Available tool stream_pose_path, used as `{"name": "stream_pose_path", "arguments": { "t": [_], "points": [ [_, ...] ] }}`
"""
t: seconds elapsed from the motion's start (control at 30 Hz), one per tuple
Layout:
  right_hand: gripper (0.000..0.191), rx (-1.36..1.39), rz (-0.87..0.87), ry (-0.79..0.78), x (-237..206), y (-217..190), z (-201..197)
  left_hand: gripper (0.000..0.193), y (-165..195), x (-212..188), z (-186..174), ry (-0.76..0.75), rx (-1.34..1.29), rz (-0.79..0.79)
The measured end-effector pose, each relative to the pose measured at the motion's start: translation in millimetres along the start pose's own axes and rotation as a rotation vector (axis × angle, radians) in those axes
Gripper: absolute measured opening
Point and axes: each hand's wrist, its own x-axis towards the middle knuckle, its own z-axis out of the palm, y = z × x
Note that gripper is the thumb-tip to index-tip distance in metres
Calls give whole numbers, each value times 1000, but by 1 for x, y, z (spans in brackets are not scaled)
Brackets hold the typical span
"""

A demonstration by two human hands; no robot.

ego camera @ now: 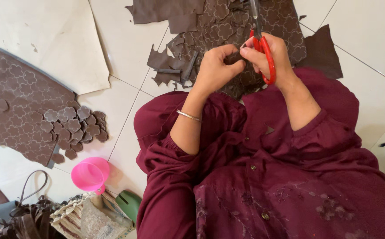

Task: The person sits on a tiled floor and uses red-handled scissors to cut flower-shaped pieces from a brown patterned fabric. They repeatedly pick up fabric pieces, cut along the outlines, and place the finished shapes into a pink cup. The person also handles a larger sheet of the same fabric to cut additional shapes.

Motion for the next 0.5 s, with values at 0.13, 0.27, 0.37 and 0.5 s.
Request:
{"name": "stream_pose_path", "arguments": {
  "t": [0.13,0.27,0.37,0.5],
  "points": [
    [14,-4,4,20,-2,-3,2,16,-4,-2,8,44,-39,17],
    [14,55,-9,79,-1,-4,5,13,-17,-3,11,100,-277,-75],
    [15,38,8,90,-1,-2,8,20,-27,-1,8,142,-493,-84],
    [18,-6,39,123,-2,3,18,26,-35,-5,-1,145,-494,-126]
  ]
}}
